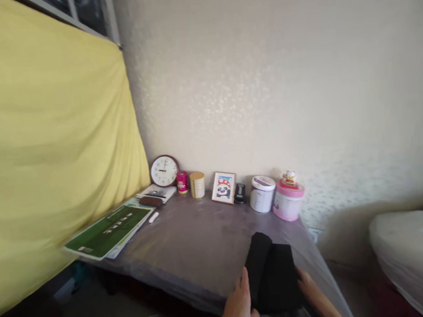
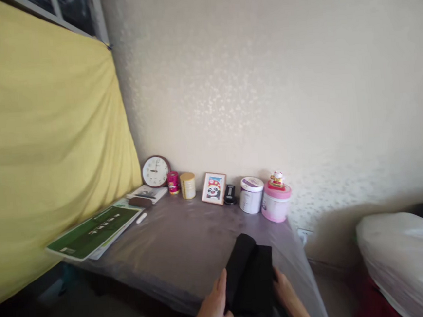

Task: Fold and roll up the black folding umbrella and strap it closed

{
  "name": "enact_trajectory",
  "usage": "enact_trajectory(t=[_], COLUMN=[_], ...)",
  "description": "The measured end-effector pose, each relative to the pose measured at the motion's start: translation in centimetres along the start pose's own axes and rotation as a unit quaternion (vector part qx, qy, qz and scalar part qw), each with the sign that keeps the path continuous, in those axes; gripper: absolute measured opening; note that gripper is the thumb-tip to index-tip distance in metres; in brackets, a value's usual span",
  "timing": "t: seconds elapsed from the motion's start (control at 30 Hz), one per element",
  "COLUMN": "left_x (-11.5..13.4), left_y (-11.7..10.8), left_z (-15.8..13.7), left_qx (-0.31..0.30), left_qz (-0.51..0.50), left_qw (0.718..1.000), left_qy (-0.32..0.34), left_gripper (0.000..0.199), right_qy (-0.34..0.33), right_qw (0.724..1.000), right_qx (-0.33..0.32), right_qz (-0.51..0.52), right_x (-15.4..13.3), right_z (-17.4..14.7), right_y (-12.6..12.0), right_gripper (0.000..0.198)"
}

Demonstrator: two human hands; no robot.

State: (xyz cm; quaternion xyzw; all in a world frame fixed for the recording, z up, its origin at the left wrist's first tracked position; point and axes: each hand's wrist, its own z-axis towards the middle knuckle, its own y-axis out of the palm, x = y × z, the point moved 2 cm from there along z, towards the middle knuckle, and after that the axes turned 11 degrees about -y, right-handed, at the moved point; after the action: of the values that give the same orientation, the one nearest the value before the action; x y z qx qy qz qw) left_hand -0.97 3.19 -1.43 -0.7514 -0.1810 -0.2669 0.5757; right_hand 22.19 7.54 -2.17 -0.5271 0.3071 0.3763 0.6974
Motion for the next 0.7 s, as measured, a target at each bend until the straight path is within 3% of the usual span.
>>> enact_trajectory(t=[0.1,0.2,0.27,0.4,0.47,0.6,0.7], left_x=[0.3,0.7,1.0,1.2,1.3,1.8,2.2], left_y=[0.1,0.0,-0.1,-0.3,-0.5,-0.9,-1.2], left_z=[-0.5,-1.0,-1.2,-1.4,-1.4,-1.5,-1.6], left_qx=[0.011,0.009,0.007,0.002,-0.001,-0.015,-0.025], left_qz=[0.045,0.07,0.085,0.109,0.109,0.109,0.115], left_qw=[0.999,0.998,0.996,0.994,0.994,0.993,0.992], left_qy=[0.001,0.0,-0.007,-0.021,-0.021,-0.031,-0.047], left_gripper=[0.089,0.087,0.086,0.084,0.084,0.082,0.082], right_qy=[0.012,-0.007,-0.002,0.076,0.071,0.011,0.017], right_qw=[0.994,0.988,0.987,0.986,0.987,0.999,0.995], right_qx=[0.072,0.097,0.082,0.04,0.037,0.008,-0.01], right_qz=[-0.081,-0.122,-0.138,-0.142,-0.142,-0.035,0.099], right_x=[-0.9,-2.8,-3.9,-4.2,-4.2,-5.2,-6.5], right_z=[0.0,-0.4,-0.7,-0.9,-0.6,0.6,1.8], right_y=[-1.7,-2.3,-2.1,-1.2,-0.8,0.4,2.4], right_gripper=[0.051,0.052,0.054,0.057,0.052,0.038,0.037])
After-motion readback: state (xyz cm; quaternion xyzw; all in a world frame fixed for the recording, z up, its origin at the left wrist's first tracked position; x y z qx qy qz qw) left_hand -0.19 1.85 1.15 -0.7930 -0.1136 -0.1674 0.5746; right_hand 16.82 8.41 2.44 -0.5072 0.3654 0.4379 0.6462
